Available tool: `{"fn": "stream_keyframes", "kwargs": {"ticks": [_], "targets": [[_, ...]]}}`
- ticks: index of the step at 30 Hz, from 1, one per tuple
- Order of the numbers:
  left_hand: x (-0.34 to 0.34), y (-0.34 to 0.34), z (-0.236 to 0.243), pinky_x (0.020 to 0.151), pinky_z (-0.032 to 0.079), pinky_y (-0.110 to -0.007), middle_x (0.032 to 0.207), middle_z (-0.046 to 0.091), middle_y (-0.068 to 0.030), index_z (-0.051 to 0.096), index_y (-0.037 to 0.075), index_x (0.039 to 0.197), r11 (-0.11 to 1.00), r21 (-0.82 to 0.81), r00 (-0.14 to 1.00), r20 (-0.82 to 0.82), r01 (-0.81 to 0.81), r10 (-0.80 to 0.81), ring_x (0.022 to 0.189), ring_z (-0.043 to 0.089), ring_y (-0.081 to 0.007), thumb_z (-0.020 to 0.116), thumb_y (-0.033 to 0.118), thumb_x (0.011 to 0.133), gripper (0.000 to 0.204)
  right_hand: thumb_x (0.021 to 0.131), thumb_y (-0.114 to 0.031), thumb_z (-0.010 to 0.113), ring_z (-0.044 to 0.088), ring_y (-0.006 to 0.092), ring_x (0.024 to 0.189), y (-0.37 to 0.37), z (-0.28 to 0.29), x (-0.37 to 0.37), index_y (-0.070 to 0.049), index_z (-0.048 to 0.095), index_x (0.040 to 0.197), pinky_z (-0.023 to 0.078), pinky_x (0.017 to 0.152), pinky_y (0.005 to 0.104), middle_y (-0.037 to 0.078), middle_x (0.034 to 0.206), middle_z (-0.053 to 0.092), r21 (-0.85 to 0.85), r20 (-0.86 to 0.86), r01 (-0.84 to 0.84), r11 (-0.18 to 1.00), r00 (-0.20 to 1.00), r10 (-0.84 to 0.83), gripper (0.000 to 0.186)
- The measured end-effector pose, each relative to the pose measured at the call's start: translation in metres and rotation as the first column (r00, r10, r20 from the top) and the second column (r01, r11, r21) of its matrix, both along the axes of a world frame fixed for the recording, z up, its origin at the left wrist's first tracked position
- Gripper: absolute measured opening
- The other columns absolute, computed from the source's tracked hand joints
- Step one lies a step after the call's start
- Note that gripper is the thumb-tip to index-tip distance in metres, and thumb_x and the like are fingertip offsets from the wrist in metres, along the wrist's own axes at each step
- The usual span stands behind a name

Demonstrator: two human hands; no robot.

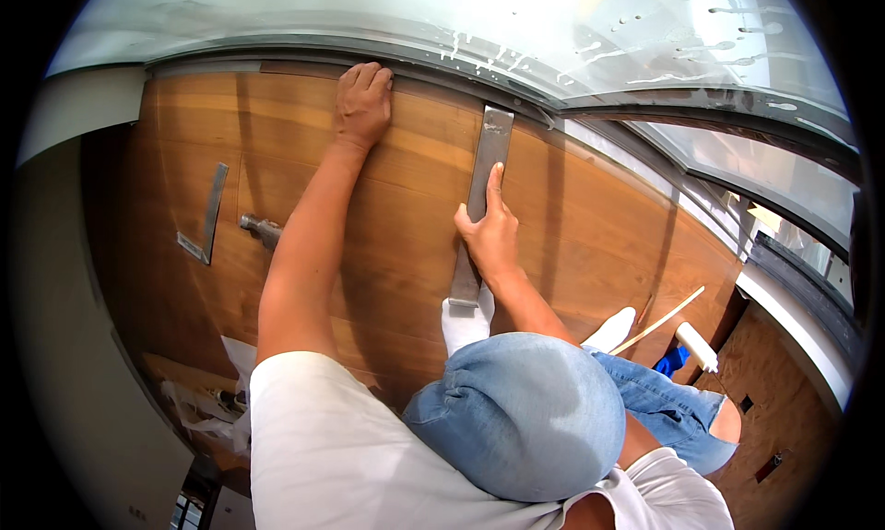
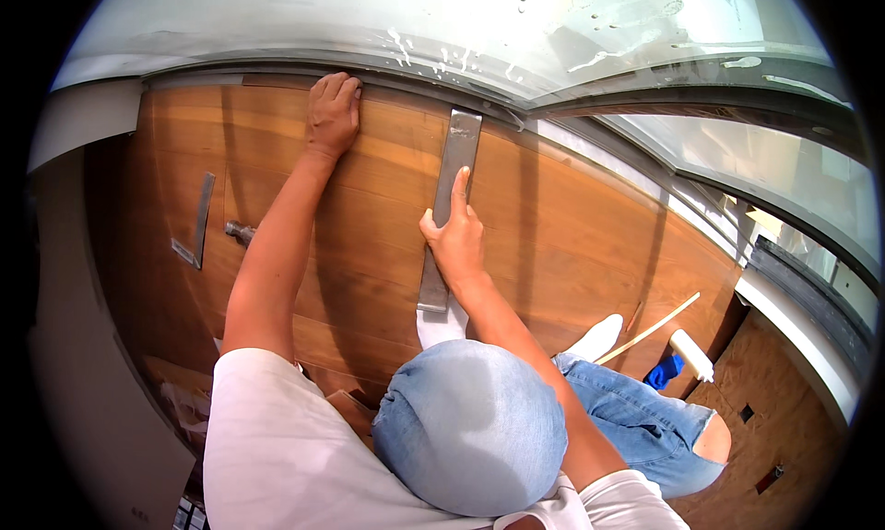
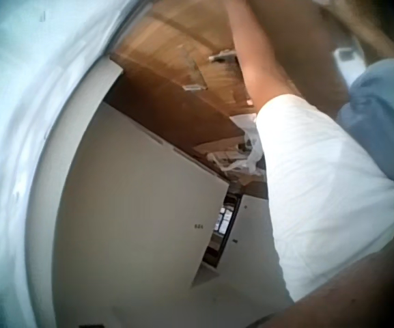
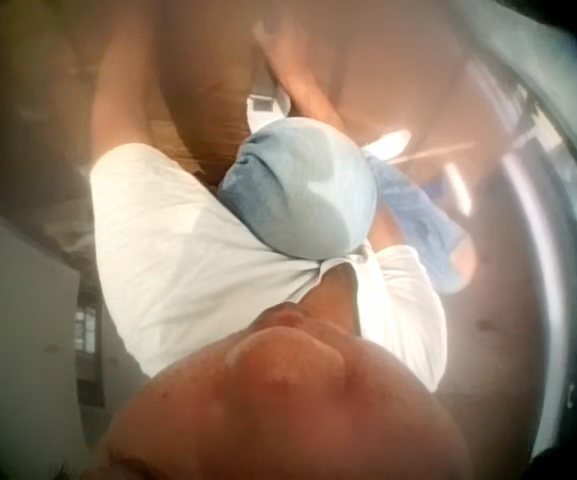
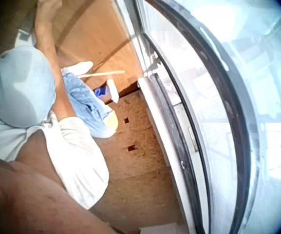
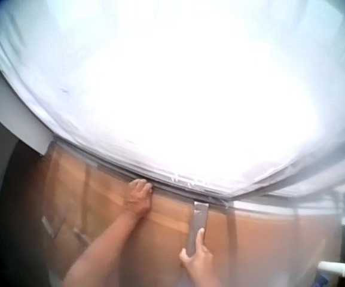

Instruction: The person installs laminate flooring by applying adhesive to a strip, positioning a wood plank, and measuring the space against a wall using a square ruler and a pencil. They then use a table saw to cut a plank to size.

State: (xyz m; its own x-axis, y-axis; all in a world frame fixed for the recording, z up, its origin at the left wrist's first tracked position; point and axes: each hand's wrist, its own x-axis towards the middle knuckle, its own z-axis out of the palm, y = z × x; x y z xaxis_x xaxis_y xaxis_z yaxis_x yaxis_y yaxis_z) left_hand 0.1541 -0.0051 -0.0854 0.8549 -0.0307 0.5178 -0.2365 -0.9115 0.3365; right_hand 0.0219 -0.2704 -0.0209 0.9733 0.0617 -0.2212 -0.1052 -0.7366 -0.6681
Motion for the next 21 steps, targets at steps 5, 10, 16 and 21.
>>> {"fn": "stream_keyframes", "kwargs": {"ticks": [5, 10, 16, 21], "targets": [[0.005, -0.007, 0.007, 0.095, 0.048, -0.045, 0.107, 0.065, -0.0097, 0.067, 0.007, 0.103, 0.998, -0.056, 0.999, -0.013, 0.030, -0.031, 0.107, 0.061, -0.0331, 0.068, 0.006, 0.089, 0.013, 0.085, -0.016, 0.076, 0.068, 0.0446, 0.106, -0.001, 0.002, 0.000, -0.006, 0.026, 0.164, 0.056, 0.088, 0.0471, 0.030, 0.123, 0.066, 0.004, 0.064, 0.038, 0.999, 0.997, -0.038, 0.094], [-0.001, 0.021, 0.018, 0.098, 0.048, -0.045, 0.114, 0.065, -0.0106, 0.068, 0.006, 0.109, 0.998, -0.049, 0.999, 0.023, 0.045, -0.044, 0.112, 0.060, -0.0337, 0.068, 0.005, 0.088, 0.021, 0.085, -0.017, 0.075, 0.067, 0.0425, 0.115, 0.037, 0.022, -0.002, -0.003, 0.028, 0.162, 0.056, 0.092, 0.0446, 0.030, 0.138, 0.061, 0.108, 0.070, 0.097, 0.989, 0.992, -0.104, 0.091], [-0.018, 0.141, 0.047, 0.101, 0.048, -0.046, 0.120, 0.064, -0.0115, 0.069, 0.006, 0.114, 0.991, 0.072, 0.993, 0.057, -0.112, 0.108, 0.116, 0.059, -0.0343, 0.067, 0.007, 0.089, 0.025, 0.088, -0.019, 0.073, 0.068, 0.0490, 0.106, 0.111, 0.051, -0.005, -0.002, 0.021, 0.163, 0.057, 0.088, 0.0484, 0.033, 0.137, 0.060, 0.201, 0.076, 0.054, 0.978, 0.995, -0.070, 0.093], [-0.023, 0.161, 0.073, 0.101, 0.049, -0.045, 0.121, 0.064, -0.0093, 0.069, 0.008, 0.115, 0.983, 0.055, 0.984, 0.035, -0.178, 0.176, 0.119, 0.059, -0.0328, 0.067, 0.009, 0.089, 0.025, 0.089, -0.020, 0.073, 0.066, 0.0501, 0.110, 0.159, 0.068, -0.010, -0.002, 0.016, 0.164, 0.055, 0.092, 0.0501, 0.034, 0.140, 0.057, 0.215, 0.035, 0.017, 0.976, 0.999, -0.025, 0.097]]}}
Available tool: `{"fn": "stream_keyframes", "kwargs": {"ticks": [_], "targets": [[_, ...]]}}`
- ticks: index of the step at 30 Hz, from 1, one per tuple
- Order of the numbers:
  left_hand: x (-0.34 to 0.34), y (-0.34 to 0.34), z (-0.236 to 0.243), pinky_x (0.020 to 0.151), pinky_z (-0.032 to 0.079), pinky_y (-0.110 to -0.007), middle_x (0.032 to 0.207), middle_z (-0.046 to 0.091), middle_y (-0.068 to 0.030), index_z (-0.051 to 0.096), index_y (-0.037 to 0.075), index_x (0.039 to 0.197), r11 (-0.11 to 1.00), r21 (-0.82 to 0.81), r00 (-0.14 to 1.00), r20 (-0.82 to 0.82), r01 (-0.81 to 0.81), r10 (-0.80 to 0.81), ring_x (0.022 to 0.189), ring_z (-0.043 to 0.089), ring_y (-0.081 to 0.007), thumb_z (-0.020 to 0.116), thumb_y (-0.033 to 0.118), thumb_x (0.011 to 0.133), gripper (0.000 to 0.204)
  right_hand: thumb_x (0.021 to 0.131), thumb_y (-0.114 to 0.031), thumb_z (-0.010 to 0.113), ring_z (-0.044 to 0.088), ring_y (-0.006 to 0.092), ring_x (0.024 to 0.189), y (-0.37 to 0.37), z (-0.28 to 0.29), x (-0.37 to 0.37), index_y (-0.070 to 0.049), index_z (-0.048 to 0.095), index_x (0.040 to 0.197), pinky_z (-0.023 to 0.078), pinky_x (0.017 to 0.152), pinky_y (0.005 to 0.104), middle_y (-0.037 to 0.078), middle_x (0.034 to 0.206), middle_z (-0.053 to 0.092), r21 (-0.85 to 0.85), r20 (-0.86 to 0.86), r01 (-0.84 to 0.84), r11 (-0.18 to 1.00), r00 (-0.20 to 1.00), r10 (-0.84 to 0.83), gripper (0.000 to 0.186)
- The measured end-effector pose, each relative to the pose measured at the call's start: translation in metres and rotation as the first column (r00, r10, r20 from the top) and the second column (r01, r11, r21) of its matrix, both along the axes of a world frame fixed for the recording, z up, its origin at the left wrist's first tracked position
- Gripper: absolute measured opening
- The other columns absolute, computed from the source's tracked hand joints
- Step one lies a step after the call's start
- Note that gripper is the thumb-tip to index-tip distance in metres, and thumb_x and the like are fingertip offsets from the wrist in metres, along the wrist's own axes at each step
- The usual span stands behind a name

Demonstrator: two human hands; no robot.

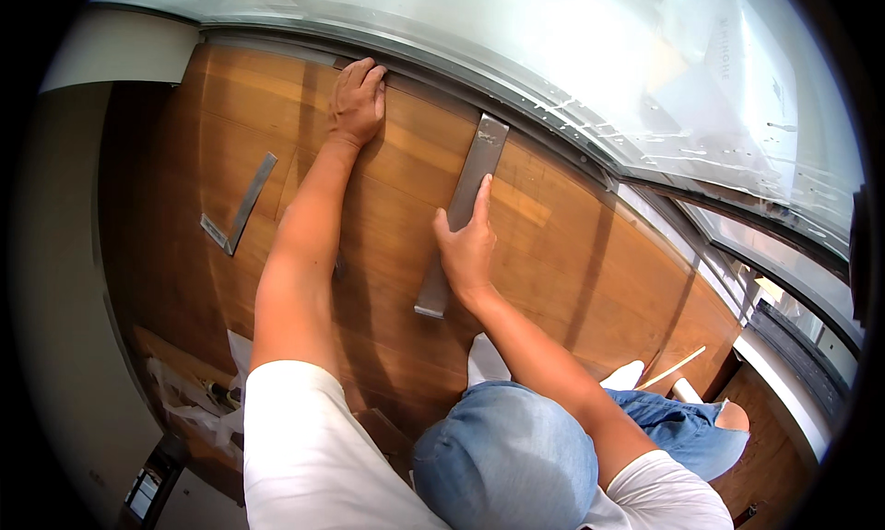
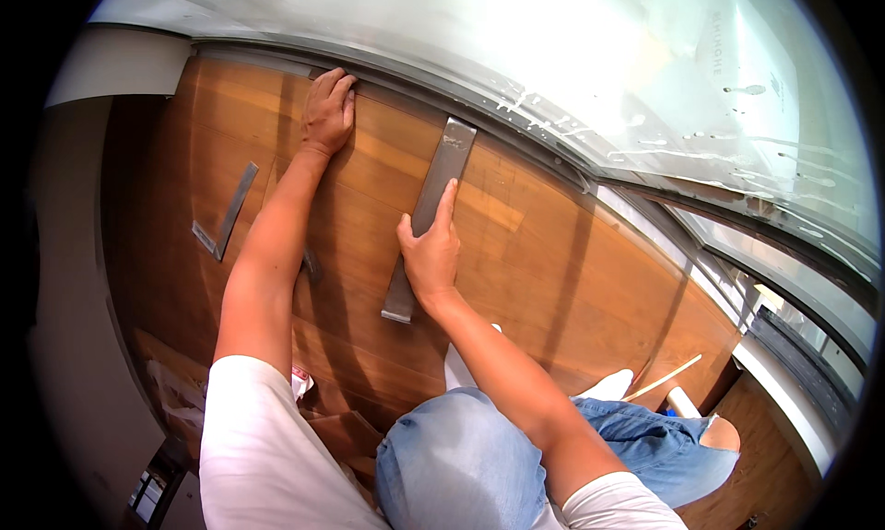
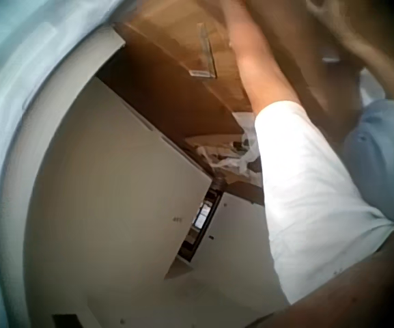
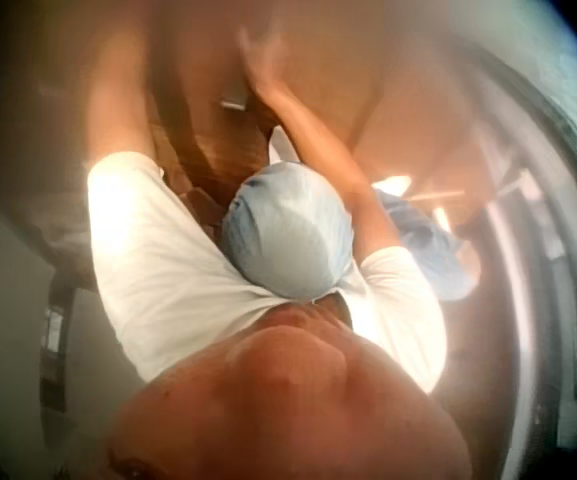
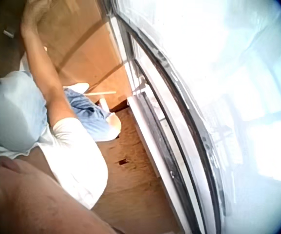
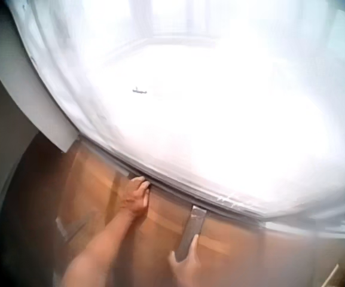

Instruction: The person installs laminate flooring by applying adhesive to a strip, positioning a wood plank, and measuring the space against a wall using a square ruler and a pencil. They then use a table saw to cut a plank to size.

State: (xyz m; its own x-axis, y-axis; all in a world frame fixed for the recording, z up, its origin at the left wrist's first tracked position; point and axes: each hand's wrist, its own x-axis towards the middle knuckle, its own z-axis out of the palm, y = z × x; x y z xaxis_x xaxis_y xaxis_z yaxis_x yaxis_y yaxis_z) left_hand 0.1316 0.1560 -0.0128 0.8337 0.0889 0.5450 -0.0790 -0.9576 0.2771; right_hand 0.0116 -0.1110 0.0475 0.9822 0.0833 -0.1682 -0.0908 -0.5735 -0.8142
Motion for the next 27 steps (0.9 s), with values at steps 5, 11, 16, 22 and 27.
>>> {"fn": "stream_keyframes", "kwargs": {"ticks": [5, 11, 16, 22, 27], "targets": [[-0.007, 0.015, 0.022, 0.101, 0.048, -0.045, 0.121, 0.063, -0.0086, 0.067, 0.009, 0.114, 1.000, -0.017, 1.000, 0.003, -0.013, 0.013, 0.119, 0.059, -0.0326, 0.067, 0.008, 0.088, 0.026, 0.088, -0.025, 0.074, 0.069, 0.0490, 0.098, 0.056, 0.040, 0.004, -0.001, 0.008, 0.165, 0.056, 0.083, 0.0522, 0.033, 0.123, 0.065, -0.045, -0.192, -0.115, 0.992, 0.976, 0.104, 0.103], [-0.007, 0.024, 0.031, 0.102, 0.048, -0.045, 0.123, 0.064, -0.0087, 0.067, 0.009, 0.115, 0.999, -0.002, 0.998, 0.048, -0.037, 0.037, 0.120, 0.059, -0.0322, 0.066, 0.007, 0.087, 0.028, 0.088, -0.025, 0.076, 0.070, 0.0493, 0.091, 0.088, 0.041, 0.005, 0.001, 0.006, 0.164, 0.056, 0.079, 0.0510, 0.033, 0.106, 0.070, -0.022, -0.165, -0.153, 0.988, 0.975, 0.148, 0.107], [-0.019, 0.036, 0.045, 0.103, 0.047, -0.045, 0.123, 0.064, -0.0094, 0.068, 0.009, 0.115, 0.997, -0.005, 0.997, 0.022, -0.080, 0.081, 0.121, 0.059, -0.0327, 0.066, 0.007, 0.086, 0.030, 0.086, -0.025, 0.079, 0.071, 0.0424, 0.089, 0.096, 0.059, -0.009, 0.003, 0.004, 0.163, 0.057, 0.079, 0.0484, 0.027, 0.109, 0.068, 0.018, -0.277, -0.116, 0.993, 0.954, 0.116, 0.111], [-0.007, 0.033, 0.055, 0.103, 0.047, -0.045, 0.122, 0.063, -0.0085, 0.067, 0.009, 0.114, 0.998, 0.014, 0.998, 0.039, -0.057, 0.057, 0.120, 0.058, -0.0326, 0.067, 0.005, 0.083, 0.032, 0.100, -0.020, 0.070, 0.073, 0.0276, 0.089, 0.077, 0.012, -0.050, 0.001, 0.038, 0.137, 0.060, 0.076, 0.0432, 0.015, 0.105, 0.066, 0.626, -0.413, 0.094, 0.774, 0.882, 0.226, 0.053], [-0.011, 0.030, 0.059, 0.103, 0.047, -0.045, 0.121, 0.063, -0.0079, 0.066, 0.009, 0.114, 0.998, 0.017, 0.998, 0.030, -0.056, 0.055, 0.120, 0.058, -0.0321, 0.068, 0.005, 0.081, 0.033, 0.107, -0.015, 0.056, 0.070, 0.0235, 0.078, 0.092, 0.046, -0.046, -0.004, 0.041, 0.112, 0.064, 0.070, 0.0422, 0.014, 0.096, 0.064, 0.716, -0.667, 0.461, 0.524, 0.675, 0.317, 0.020]]}}
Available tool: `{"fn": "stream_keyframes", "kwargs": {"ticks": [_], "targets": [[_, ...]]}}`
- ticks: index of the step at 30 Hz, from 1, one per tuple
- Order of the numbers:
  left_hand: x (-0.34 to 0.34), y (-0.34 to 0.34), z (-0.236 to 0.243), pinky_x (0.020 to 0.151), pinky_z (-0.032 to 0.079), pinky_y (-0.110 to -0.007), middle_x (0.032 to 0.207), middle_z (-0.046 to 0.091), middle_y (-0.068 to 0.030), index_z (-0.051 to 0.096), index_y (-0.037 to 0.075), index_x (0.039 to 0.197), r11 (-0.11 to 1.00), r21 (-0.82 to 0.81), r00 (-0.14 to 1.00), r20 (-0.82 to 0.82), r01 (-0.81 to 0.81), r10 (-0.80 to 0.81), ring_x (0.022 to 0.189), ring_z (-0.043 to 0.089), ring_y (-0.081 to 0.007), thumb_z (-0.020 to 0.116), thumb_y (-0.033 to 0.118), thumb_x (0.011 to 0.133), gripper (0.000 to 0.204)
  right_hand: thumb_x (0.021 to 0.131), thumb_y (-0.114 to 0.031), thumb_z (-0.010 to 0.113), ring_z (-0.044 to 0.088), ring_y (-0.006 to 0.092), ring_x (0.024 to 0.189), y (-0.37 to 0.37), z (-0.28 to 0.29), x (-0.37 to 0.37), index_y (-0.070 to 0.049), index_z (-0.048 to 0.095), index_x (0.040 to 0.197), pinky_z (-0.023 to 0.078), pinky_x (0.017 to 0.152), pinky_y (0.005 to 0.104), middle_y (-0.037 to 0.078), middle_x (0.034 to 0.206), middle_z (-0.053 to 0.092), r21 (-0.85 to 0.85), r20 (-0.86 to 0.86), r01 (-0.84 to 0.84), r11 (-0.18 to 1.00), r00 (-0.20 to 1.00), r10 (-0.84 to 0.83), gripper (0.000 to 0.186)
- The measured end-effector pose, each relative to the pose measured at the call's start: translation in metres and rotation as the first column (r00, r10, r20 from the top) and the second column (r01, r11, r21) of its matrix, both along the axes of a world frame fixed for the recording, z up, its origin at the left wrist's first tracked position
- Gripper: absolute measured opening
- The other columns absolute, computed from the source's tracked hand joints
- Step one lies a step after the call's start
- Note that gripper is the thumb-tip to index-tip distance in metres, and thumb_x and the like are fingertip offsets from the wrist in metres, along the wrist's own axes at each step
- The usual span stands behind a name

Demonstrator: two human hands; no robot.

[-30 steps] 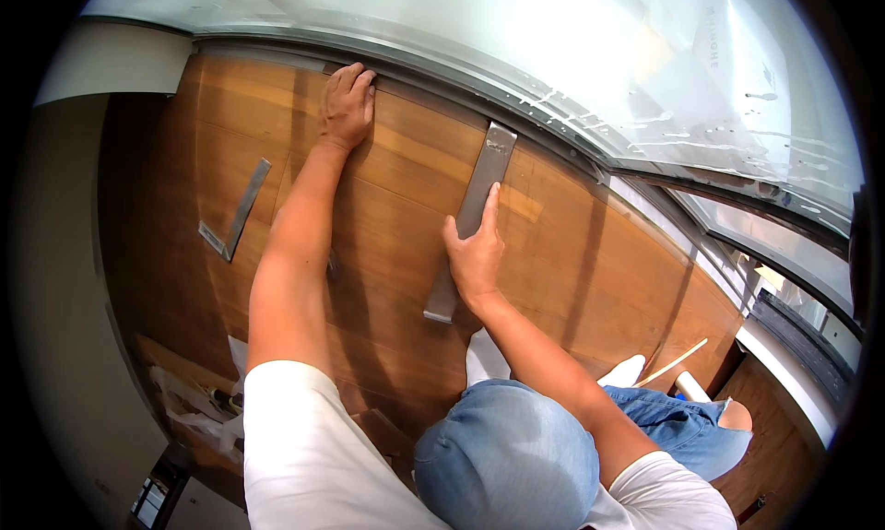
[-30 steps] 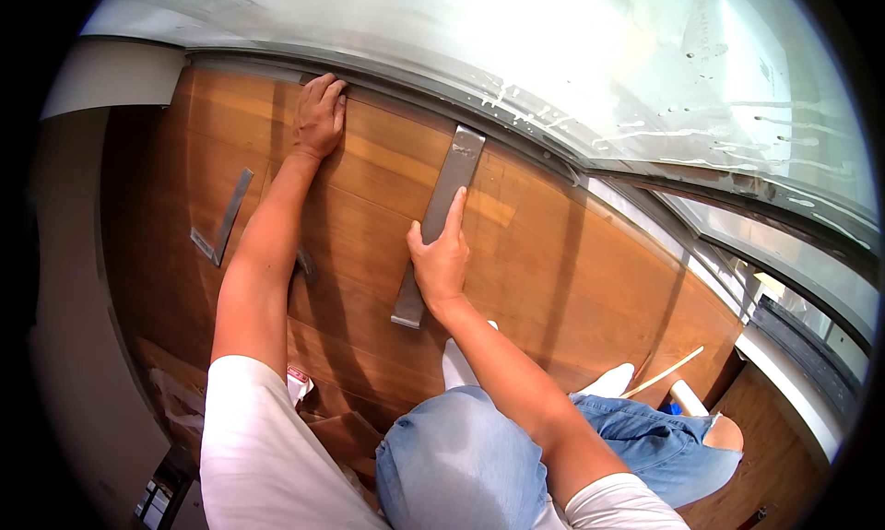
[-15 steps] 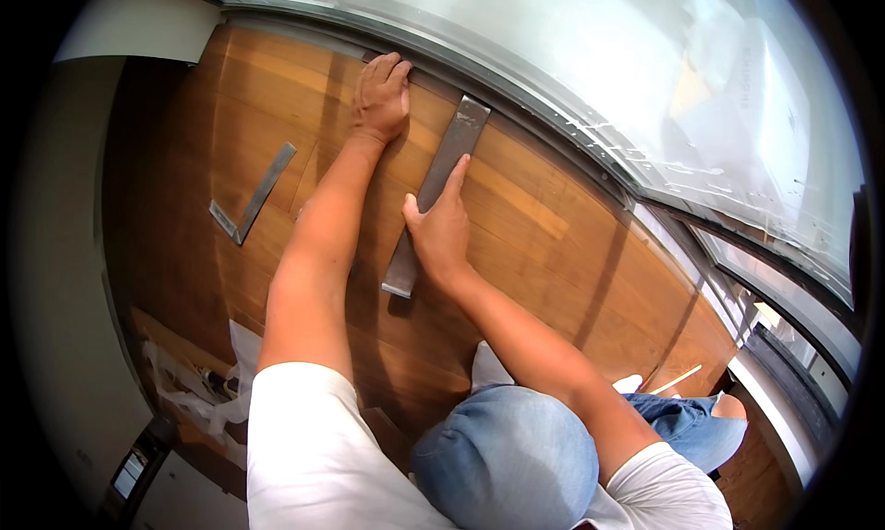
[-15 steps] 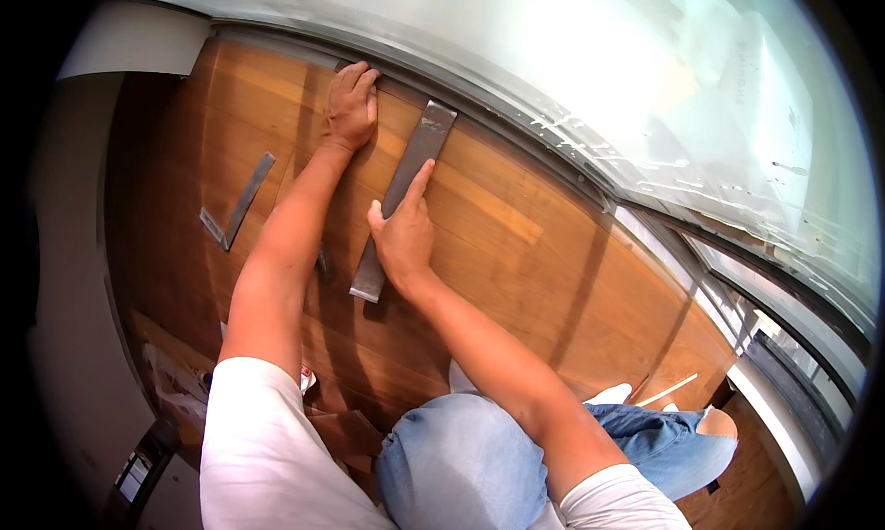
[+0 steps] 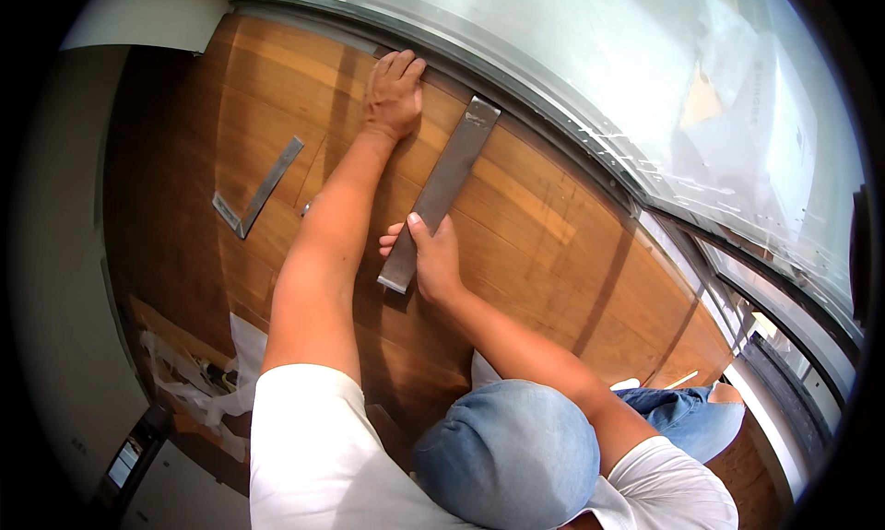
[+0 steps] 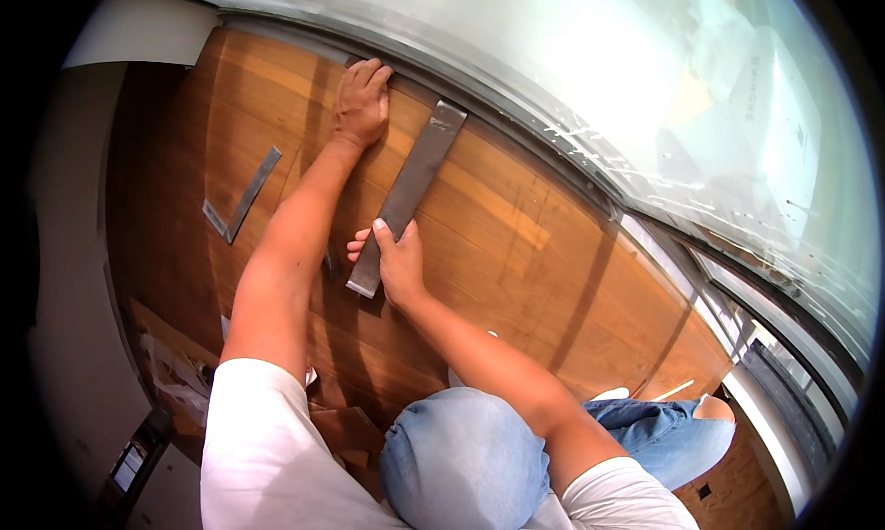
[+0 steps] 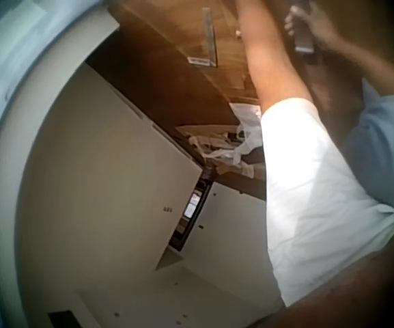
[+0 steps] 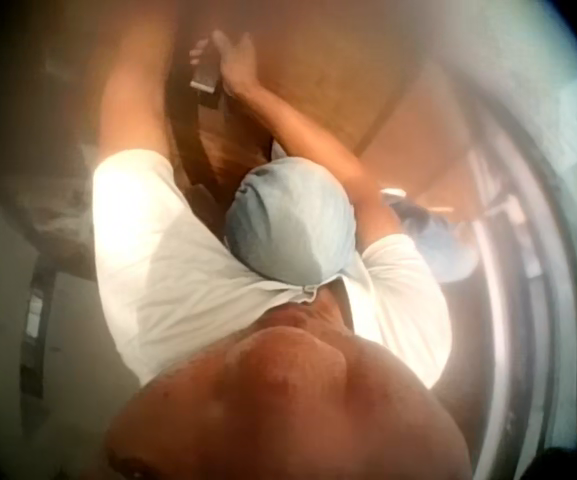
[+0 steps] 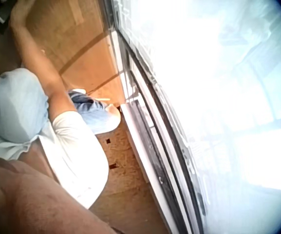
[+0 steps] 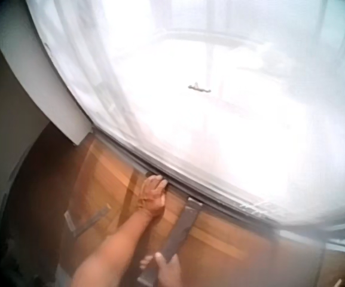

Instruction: The person installs laminate flooring by applying adhesive to a strip, positioning a wood plank, and measuring the space against a wall using a square ruler and a pencil. They then use a table saw to cut a plank to size.

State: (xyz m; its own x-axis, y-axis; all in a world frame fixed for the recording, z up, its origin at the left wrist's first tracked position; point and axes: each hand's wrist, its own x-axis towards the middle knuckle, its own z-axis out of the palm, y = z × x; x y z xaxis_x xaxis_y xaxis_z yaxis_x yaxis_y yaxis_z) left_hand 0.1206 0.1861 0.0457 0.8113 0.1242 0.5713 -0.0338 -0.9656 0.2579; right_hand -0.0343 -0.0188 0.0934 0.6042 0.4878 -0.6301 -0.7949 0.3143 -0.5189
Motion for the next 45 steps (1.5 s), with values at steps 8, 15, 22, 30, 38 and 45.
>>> {"fn": "stream_keyframes", "kwargs": {"ticks": [8, 15, 22, 30, 38, 45], "targets": [[0.000, 0.000, 0.006, 0.102, 0.047, -0.045, 0.120, 0.063, -0.0066, 0.066, 0.010, 0.113, 1.000, 0.015, 1.000, -0.007, -0.003, 0.003, 0.117, 0.058, -0.0311, 0.069, 0.006, 0.081, 0.032, 0.107, -0.013, 0.055, 0.068, 0.0229, 0.074, -0.012, -0.002, 0.002, -0.004, 0.041, 0.113, 0.063, 0.069, 0.0420, 0.015, 0.093, 0.063, 0.025, 0.027, -0.021, 0.999, 0.999, 0.020, 0.018], [0.001, 0.000, 0.013, 0.103, 0.046, -0.045, 0.122, 0.064, -0.0085, 0.066, 0.009, 0.115, 1.000, 0.006, 1.000, -0.008, -0.004, 0.004, 0.120, 0.058, -0.0321, 0.066, 0.004, 0.080, 0.035, 0.107, -0.012, 0.056, 0.069, 0.0242, 0.077, -0.017, 0.003, 0.009, -0.003, 0.041, 0.113, 0.064, 0.072, 0.0436, 0.015, 0.094, 0.064, 0.052, 0.065, -0.075, 0.996, 0.995, 0.072, 0.018], [-0.005, 0.001, 0.015, 0.101, 0.048, -0.045, 0.117, 0.066, -0.0075, 0.067, 0.008, 0.108, 1.000, -0.015, 0.999, 0.034, -0.010, 0.011, 0.116, 0.061, -0.0318, 0.065, 0.000, 0.078, 0.031, 0.108, -0.010, 0.054, 0.070, 0.0226, 0.078, -0.013, 0.012, 0.008, -0.003, 0.043, 0.113, 0.064, 0.072, 0.0411, 0.014, 0.094, 0.065, 0.091, 0.001, -0.054, 0.994, 0.999, 0.054, 0.014], [-0.006, 0.016, 0.029, 0.102, 0.049, -0.045, 0.115, 0.067, -0.0093, 0.070, 0.006, 0.109, 0.995, -0.102, 0.999, 0.050, 0.006, -0.001, 0.116, 0.062, -0.0329, 0.063, -0.003, 0.077, 0.035, 0.107, -0.007, 0.056, 0.068, 0.0210, 0.083, 0.054, 0.019, 0.002, -0.003, 0.046, 0.116, 0.059, 0.079, 0.0377, 0.011, 0.097, 0.066, 0.091, 0.154, 0.002, 0.996, 0.988, -0.016, 0.014], [-0.008, 0.017, 0.026, 0.108, 0.047, -0.045, 0.118, 0.067, -0.0111, 0.070, 0.005, 0.109, 0.990, -0.022, 0.988, 0.071, -0.137, 0.138, 0.120, 0.062, -0.0325, 0.061, 0.001, 0.080, 0.031, 0.105, -0.002, 0.056, 0.064, 0.0167, 0.082, 0.068, 0.019, 0.000, -0.002, 0.051, 0.123, 0.055, 0.077, 0.0337, 0.007, 0.096, 0.066, -0.002, 0.177, 0.040, 0.999, 0.983, -0.039, 0.019], [-0.001, 0.011, 0.025, 0.108, 0.047, -0.045, 0.118, 0.067, -0.0095, 0.069, 0.006, 0.107, 0.991, 0.008, 0.989, 0.070, -0.133, 0.132, 0.121, 0.061, -0.0313, 0.061, 0.002, 0.079, 0.029, 0.105, -0.001, 0.055, 0.064, 0.0171, 0.079, 0.053, 0.034, 0.010, -0.002, 0.050, 0.120, 0.055, 0.074, 0.0334, 0.008, 0.093, 0.065, 0.023, 0.133, 0.000, 1.000, 0.991, -0.003, 0.015]]}}
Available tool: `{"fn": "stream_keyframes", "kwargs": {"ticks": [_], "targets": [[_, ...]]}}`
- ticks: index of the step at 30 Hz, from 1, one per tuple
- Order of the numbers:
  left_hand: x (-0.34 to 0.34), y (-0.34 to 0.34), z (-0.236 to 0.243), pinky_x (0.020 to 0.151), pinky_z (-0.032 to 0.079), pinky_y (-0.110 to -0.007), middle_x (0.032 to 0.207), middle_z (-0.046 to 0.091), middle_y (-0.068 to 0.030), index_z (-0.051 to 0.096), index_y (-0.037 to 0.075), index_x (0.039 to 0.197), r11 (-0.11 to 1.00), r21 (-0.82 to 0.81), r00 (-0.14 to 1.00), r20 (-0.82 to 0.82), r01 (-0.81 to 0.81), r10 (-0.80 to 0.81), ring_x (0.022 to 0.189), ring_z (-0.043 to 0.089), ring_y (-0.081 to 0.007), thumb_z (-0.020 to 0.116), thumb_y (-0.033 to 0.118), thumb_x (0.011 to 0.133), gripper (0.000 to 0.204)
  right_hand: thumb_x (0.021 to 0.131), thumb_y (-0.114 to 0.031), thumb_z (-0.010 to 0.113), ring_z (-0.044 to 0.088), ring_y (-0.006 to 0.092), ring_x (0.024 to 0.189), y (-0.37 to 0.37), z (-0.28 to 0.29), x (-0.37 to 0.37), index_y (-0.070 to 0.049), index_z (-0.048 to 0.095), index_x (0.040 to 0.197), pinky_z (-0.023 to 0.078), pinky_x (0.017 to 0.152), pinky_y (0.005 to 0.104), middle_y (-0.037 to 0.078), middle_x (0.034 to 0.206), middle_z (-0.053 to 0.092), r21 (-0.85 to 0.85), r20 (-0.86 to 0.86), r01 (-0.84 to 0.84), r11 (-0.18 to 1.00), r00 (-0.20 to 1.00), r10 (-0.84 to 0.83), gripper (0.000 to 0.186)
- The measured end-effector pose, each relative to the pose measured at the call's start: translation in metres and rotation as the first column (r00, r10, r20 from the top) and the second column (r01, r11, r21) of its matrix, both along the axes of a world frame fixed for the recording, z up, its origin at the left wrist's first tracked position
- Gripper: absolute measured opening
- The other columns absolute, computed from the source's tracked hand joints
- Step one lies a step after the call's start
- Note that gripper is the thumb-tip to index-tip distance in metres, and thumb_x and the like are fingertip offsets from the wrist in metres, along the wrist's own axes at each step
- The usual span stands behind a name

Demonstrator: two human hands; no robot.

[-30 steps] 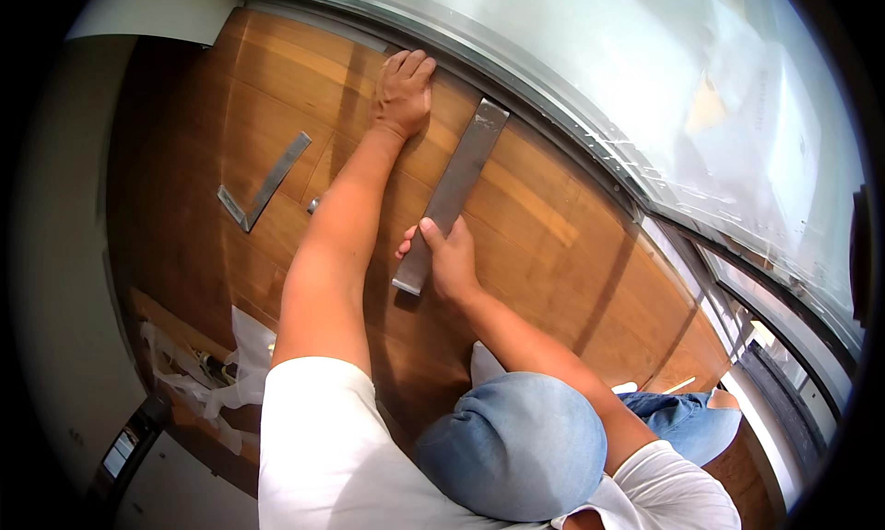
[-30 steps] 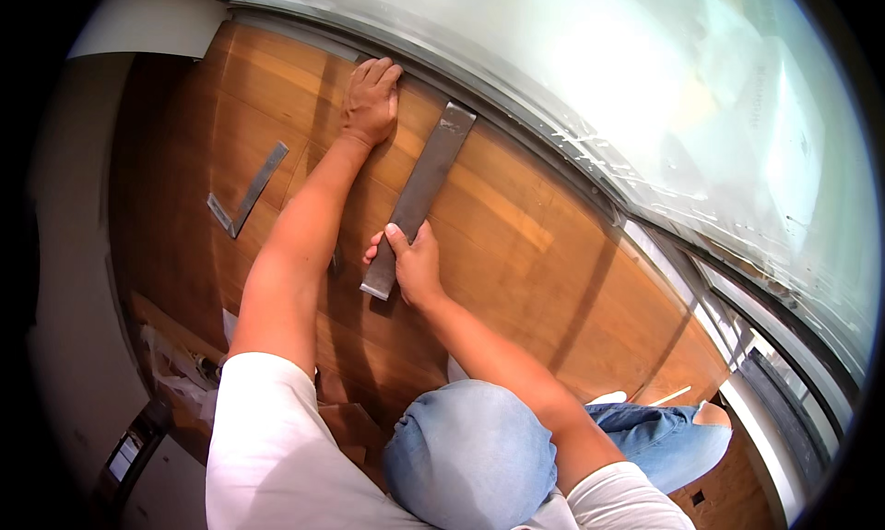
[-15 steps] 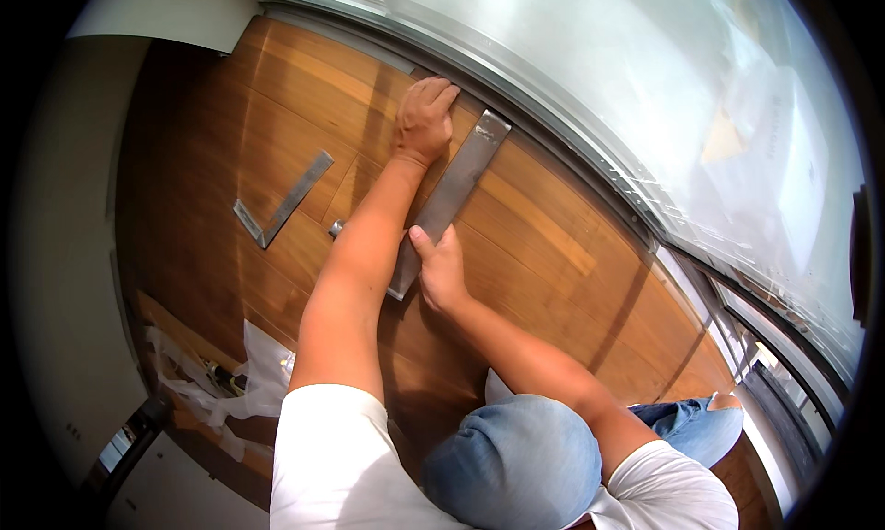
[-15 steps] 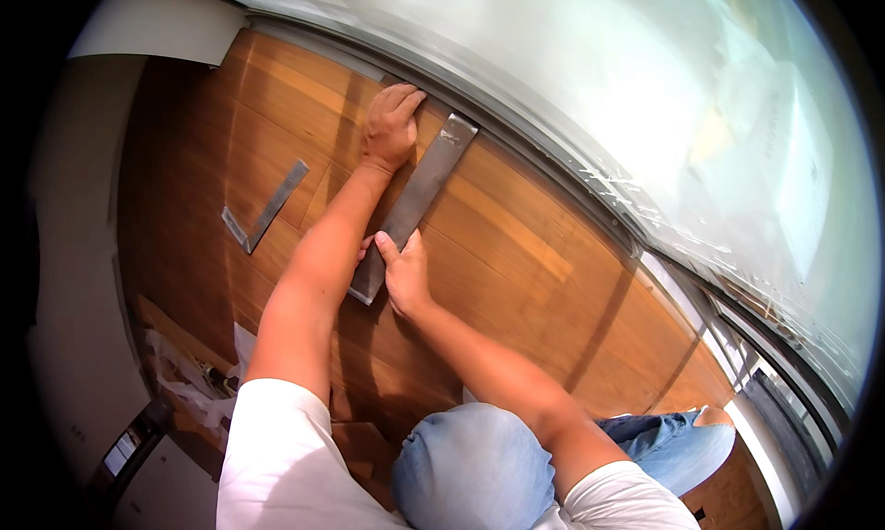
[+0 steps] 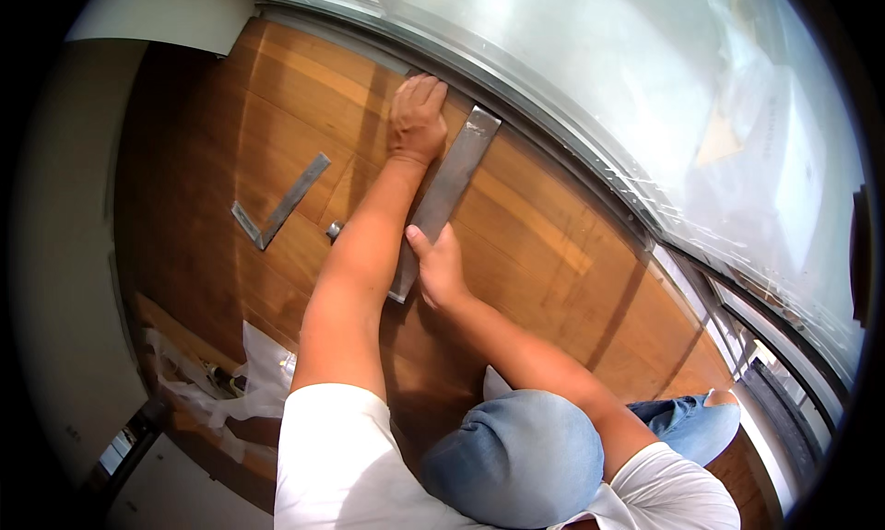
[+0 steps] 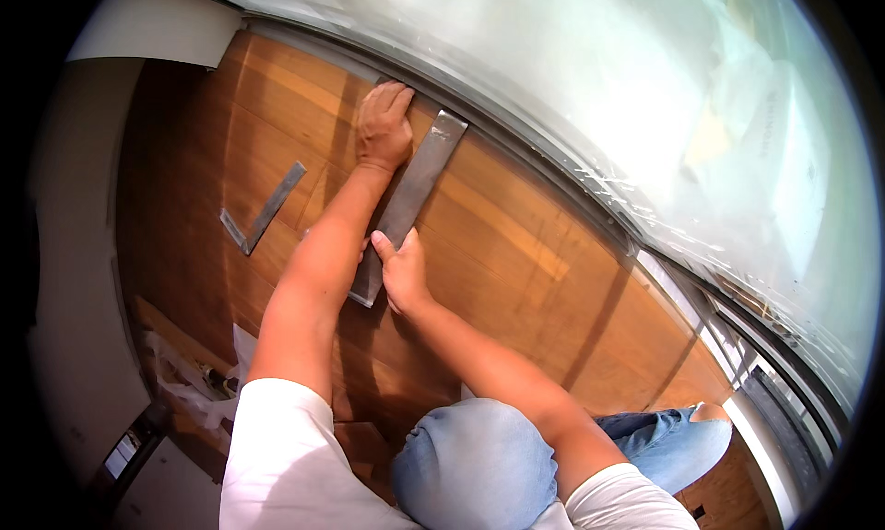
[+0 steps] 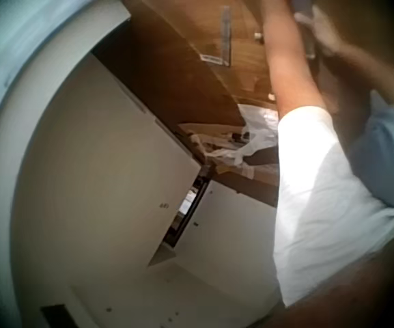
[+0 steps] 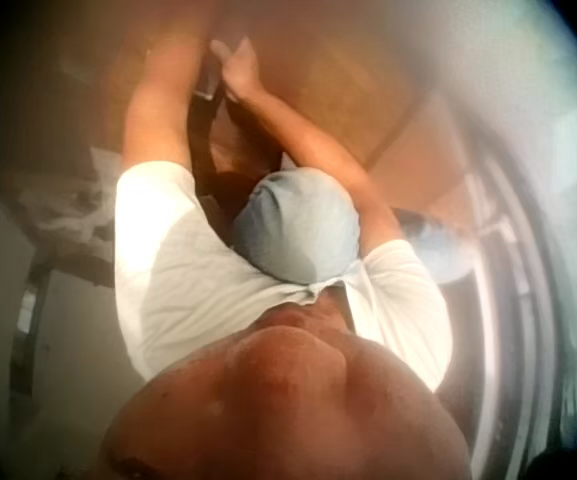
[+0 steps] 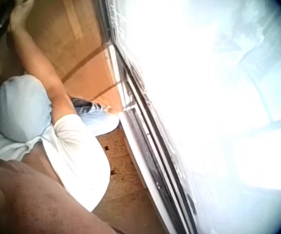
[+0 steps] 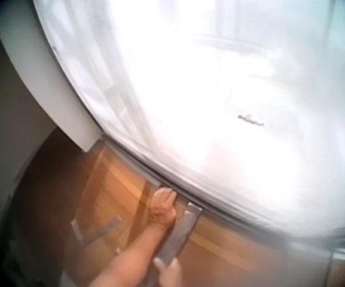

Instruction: The person installs laminate flooring by applying adhesive to a strip, positioning a wood plank, and measuring the space against a wall using a square ruler and a pencil. They then use a table saw to cut a plank to size.

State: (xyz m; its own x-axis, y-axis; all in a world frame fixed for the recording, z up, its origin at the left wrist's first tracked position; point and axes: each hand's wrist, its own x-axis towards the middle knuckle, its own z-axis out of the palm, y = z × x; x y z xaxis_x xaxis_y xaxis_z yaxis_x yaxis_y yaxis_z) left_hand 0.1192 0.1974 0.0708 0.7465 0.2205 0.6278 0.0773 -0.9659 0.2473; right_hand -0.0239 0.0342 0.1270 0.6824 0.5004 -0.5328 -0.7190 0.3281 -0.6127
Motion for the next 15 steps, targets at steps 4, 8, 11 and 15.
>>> {"fn": "stream_keyframes", "kwargs": {"ticks": [4, 8, 11, 15], "targets": [[-0.001, 0.000, 0.001, 0.108, 0.047, -0.044, 0.115, 0.067, -0.0084, 0.068, 0.006, 0.105, 1.000, 0.015, 1.000, -0.005, 0.007, -0.007, 0.119, 0.062, -0.0304, 0.061, 0.001, 0.078, 0.028, 0.106, -0.003, 0.055, 0.065, 0.0187, 0.079, 0.000, -0.003, 0.003, -0.002, 0.048, 0.117, 0.056, 0.074, 0.0339, 0.009, 0.091, 0.065, 0.024, 0.011, -0.027, 0.999, 1.000, 0.026, 0.013], [-0.004, -0.002, -0.001, 0.105, 0.048, -0.044, 0.113, 0.069, -0.0081, 0.071, 0.006, 0.106, 1.000, 0.006, 1.000, -0.031, -0.003, 0.003, 0.118, 0.063, -0.0296, 0.061, -0.002, 0.079, 0.029, 0.106, -0.004, 0.055, 0.066, 0.0203, 0.079, -0.004, -0.003, 0.002, -0.002, 0.047, 0.116, 0.057, 0.075, 0.0351, 0.010, 0.091, 0.066, 0.040, -0.007, -0.042, 0.998, 0.999, 0.042, 0.013], [-0.004, -0.001, -0.003, 0.105, 0.048, -0.044, 0.114, 0.069, -0.0082, 0.072, 0.006, 0.106, 1.000, 0.001, 0.999, -0.033, 0.003, -0.003, 0.118, 0.063, -0.0296, 0.061, -0.002, 0.079, 0.029, 0.106, -0.005, 0.057, 0.066, 0.0206, 0.082, -0.005, -0.004, 0.003, -0.002, 0.048, 0.117, 0.057, 0.078, 0.0360, 0.010, 0.093, 0.066, 0.048, -0.034, -0.044, 0.998, 0.998, 0.046, 0.014], [0.007, -0.008, -0.013, 0.105, 0.050, -0.044, 0.114, 0.070, -0.0087, 0.073, 0.006, 0.107, 1.000, -0.017, 1.000, 0.006, 0.007, -0.007, 0.118, 0.065, -0.0303, 0.062, -0.002, 0.080, 0.031, 0.105, -0.006, 0.059, 0.064, 0.0175, 0.097, -0.001, -0.038, -0.002, -0.001, 0.051, 0.123, 0.053, 0.091, 0.0336, 0.008, 0.108, 0.068, 0.025, -0.010, 0.050, 0.998, 0.999, -0.049, 0.019]]}}
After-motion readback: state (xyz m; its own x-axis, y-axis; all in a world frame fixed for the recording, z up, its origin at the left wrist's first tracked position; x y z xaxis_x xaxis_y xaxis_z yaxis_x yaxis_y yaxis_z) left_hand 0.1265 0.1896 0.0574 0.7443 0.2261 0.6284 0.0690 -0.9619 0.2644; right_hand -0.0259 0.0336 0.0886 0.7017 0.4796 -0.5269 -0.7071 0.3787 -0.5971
